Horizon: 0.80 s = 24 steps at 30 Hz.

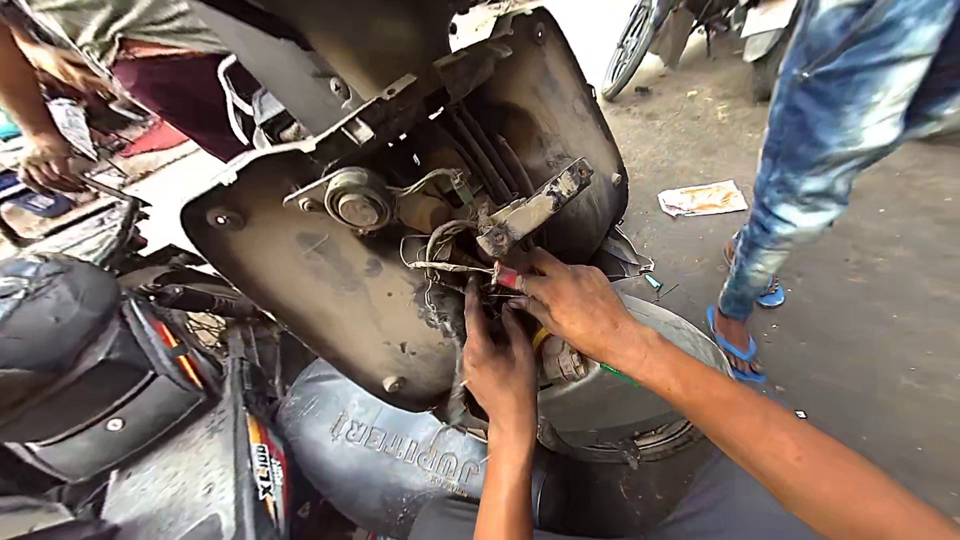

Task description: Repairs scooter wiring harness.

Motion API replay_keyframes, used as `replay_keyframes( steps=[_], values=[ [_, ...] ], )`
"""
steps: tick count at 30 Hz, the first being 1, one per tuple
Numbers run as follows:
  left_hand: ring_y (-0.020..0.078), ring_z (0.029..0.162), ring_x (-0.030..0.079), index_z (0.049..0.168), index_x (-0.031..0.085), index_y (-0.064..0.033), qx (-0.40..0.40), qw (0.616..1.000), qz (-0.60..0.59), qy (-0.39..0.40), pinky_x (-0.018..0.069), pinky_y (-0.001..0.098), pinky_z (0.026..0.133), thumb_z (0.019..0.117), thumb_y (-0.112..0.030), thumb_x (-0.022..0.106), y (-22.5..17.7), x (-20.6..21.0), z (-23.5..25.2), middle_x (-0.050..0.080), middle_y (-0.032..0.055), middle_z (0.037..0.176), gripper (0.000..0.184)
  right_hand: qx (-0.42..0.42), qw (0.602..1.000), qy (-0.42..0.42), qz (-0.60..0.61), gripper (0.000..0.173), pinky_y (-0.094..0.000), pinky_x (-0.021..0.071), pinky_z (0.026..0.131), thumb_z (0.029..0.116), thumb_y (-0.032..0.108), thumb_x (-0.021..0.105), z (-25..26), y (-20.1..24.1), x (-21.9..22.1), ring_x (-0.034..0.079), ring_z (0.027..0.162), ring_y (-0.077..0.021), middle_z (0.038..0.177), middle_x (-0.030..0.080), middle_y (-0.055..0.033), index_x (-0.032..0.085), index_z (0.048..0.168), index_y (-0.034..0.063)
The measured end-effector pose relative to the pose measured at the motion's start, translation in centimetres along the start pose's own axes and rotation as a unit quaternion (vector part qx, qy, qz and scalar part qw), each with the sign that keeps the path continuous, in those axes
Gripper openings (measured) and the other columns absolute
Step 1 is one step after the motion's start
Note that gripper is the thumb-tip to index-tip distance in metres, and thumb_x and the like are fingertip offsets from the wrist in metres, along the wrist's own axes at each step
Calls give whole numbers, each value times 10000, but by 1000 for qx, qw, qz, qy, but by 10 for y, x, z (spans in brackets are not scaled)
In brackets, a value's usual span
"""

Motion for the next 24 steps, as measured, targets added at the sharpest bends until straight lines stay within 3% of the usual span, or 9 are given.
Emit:
replay_keyframes(
  steps=[3, 5, 7, 10, 14, 17, 20, 24],
  values=[
    [107, 512, 549, 1505, 519, -154, -7, 999, -44, 10, 483, 336, 467, 987, -206, 662, 4, 0, -2, 657, 4, 737, 540, -57, 997, -57, -1, 247, -406, 576, 578, 984, 270, 672, 0, 10, -2, 701, 758, -260, 1159, 687, -131, 732, 1166, 115],
    [92, 524, 554, 1509, 517, -192, -9, 997, -71, 21, 484, 314, 467, 987, -194, 649, 7, 0, -4, 665, 3, 770, 538, -84, 993, -78, -11, 215, -408, 569, 571, 975, 209, 671, 2, 17, 3, 706, 755, -273, 1144, 705, -148, 753, 1154, 122],
    [123, 584, 607, 1520, 499, -255, -35, 995, -79, 41, 523, 369, 511, 998, -238, 648, 11, 1, -5, 697, 12, 828, 543, -86, 992, -92, -20, 173, -412, 581, 582, 967, 178, 674, 6, 17, 5, 717, 769, -276, 1107, 720, -145, 768, 1096, 113],
    [138, 584, 616, 1474, 563, -276, -55, 996, -68, 26, 519, 389, 508, 987, -303, 692, 10, 1, -2, 709, 8, 835, 504, 7, 998, -60, 33, 172, -428, 590, 676, 970, 232, 684, 12, 5, 1, 714, 834, -224, 1011, 720, -85, 741, 1062, 99],
    [194, 566, 624, 1396, 640, -215, -52, 997, -34, -37, 486, 421, 484, 989, -287, 693, 3, 9, 0, 717, 45, 807, 417, 125, 987, 17, 99, 191, -417, 579, 790, 987, 288, 676, 19, -12, -2, 698, 890, -141, 973, 732, -21, 770, 1071, 145],
    [177, 664, 680, 1397, 622, -215, -62, 995, -59, -46, 545, 409, 532, 996, -271, 693, 0, 14, -2, 743, 50, 967, 412, 177, 972, 77, 136, 150, -333, 569, 731, 986, 286, 687, 31, -22, -3, 673, 789, -69, 861, 720, 24, 765, 990, 157],
    [173, 580, 631, 1362, 652, -203, -74, 995, -42, -58, 489, 393, 476, 989, -290, 700, -3, 13, 2, 716, 43, 839, 386, 205, 954, 107, 193, 125, -270, 568, 714, 984, 228, 689, 36, -27, -2, 665, 750, -38, 821, 713, 30, 754, 968, 123],
    [151, 590, 630, 1366, 649, -195, -65, 995, -62, -53, 497, 371, 501, 979, -261, 715, -1, 11, 5, 721, 32, 843, 399, 206, 942, 92, 247, 101, -261, 597, 741, 970, 166, 707, 36, -28, 0, 694, 779, -58, 872, 739, 5, 745, 1024, 91]
  ],
)
Point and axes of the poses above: each hand's wrist, its own z-axis towards the middle knuckle, its own x-axis out of the palm, y = z × x, the point moved 5 cm from there along z, towards the middle knuckle
